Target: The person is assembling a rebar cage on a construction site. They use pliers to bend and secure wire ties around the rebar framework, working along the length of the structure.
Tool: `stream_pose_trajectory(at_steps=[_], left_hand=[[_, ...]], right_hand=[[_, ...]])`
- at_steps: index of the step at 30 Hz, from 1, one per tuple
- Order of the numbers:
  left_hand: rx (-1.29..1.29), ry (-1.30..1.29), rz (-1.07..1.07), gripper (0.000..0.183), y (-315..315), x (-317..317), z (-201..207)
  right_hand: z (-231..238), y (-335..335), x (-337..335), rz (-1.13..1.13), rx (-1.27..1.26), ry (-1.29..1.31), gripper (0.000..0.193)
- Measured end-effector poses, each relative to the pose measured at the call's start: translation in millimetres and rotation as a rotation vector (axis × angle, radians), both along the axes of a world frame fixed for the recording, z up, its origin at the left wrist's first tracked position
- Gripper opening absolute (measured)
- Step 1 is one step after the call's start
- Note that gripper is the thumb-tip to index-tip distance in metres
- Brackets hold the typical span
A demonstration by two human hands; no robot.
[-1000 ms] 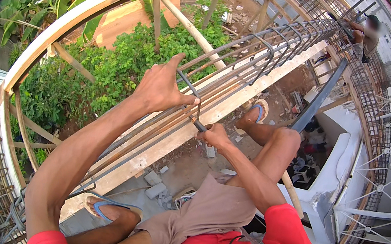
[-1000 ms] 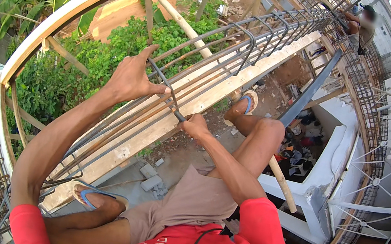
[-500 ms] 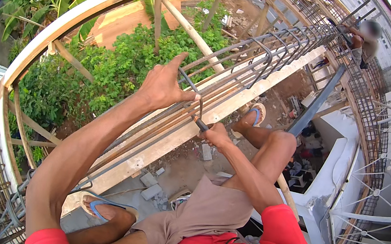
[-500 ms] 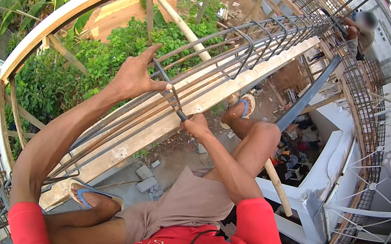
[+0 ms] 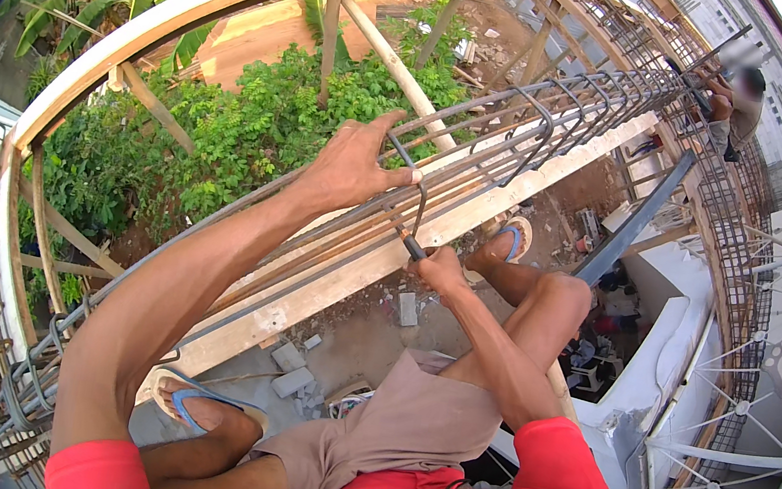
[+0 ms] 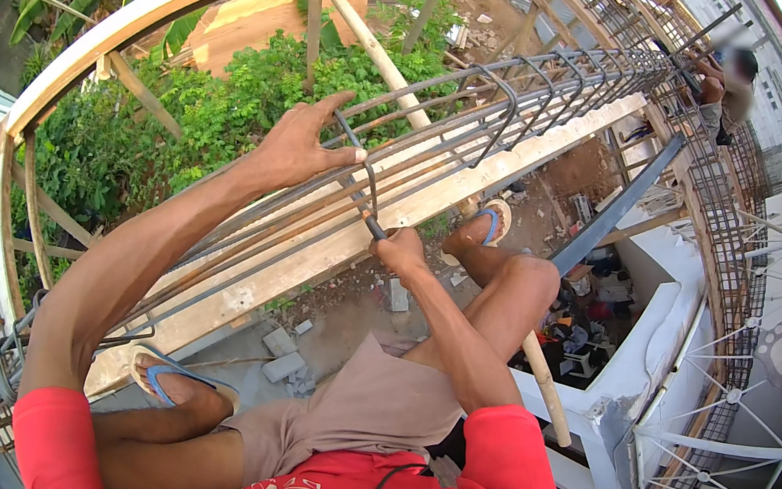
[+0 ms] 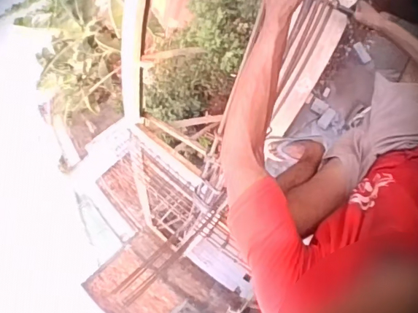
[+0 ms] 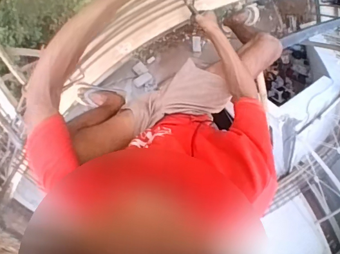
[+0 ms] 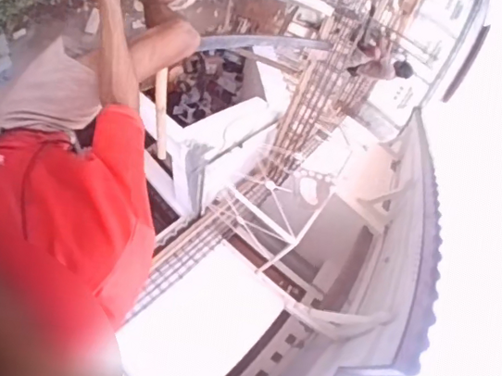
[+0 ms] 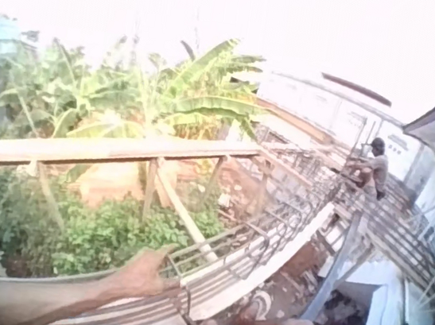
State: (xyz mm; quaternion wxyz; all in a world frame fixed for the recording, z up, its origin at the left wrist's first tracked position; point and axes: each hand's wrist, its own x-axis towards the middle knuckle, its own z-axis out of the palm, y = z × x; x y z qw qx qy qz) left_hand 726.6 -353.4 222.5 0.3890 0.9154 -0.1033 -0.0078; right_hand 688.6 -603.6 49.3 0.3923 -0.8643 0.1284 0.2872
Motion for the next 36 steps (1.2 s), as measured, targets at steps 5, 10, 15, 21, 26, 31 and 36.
stream_pose_trajectory(at_steps=[5,10,15,21,26,31,36], left_hand=[[-0.037,0.117,-0.121,0.097,15.6,13.5,11.3],[0.081,0.117,-0.185,0.098,20.2,30.5,18.9],[0.276,0.05,-0.312,0.117,-4.4,32.1,4.0],[0.334,0.098,-0.383,0.124,-10.6,40.3,-5.7],[0.314,0.07,-0.362,0.12,-11.0,37.9,-5.9],[0.272,0.0,-0.344,0.117,-17.0,39.0,-5.2],[0.295,0.052,-0.383,0.112,-19.3,53.0,-7.3]], right_hand=[[51.3,-15.6,-41.1,0.565,-0.149,-0.067,0.045],[111.8,-46.5,-87.1,0.492,-0.127,-0.136,0.059],[110.4,-30.2,-79.6,0.629,-0.117,-0.398,0.055],[94.3,8.7,-72.8,0.825,-0.152,-0.628,0.053],[102.3,23.7,-52.9,1.079,-0.07,-0.759,0.049],[104.3,17.9,-30.2,0.425,-0.366,-0.857,0.049],[93.7,16.7,-37.8,0.755,-0.208,-0.659,0.051]])
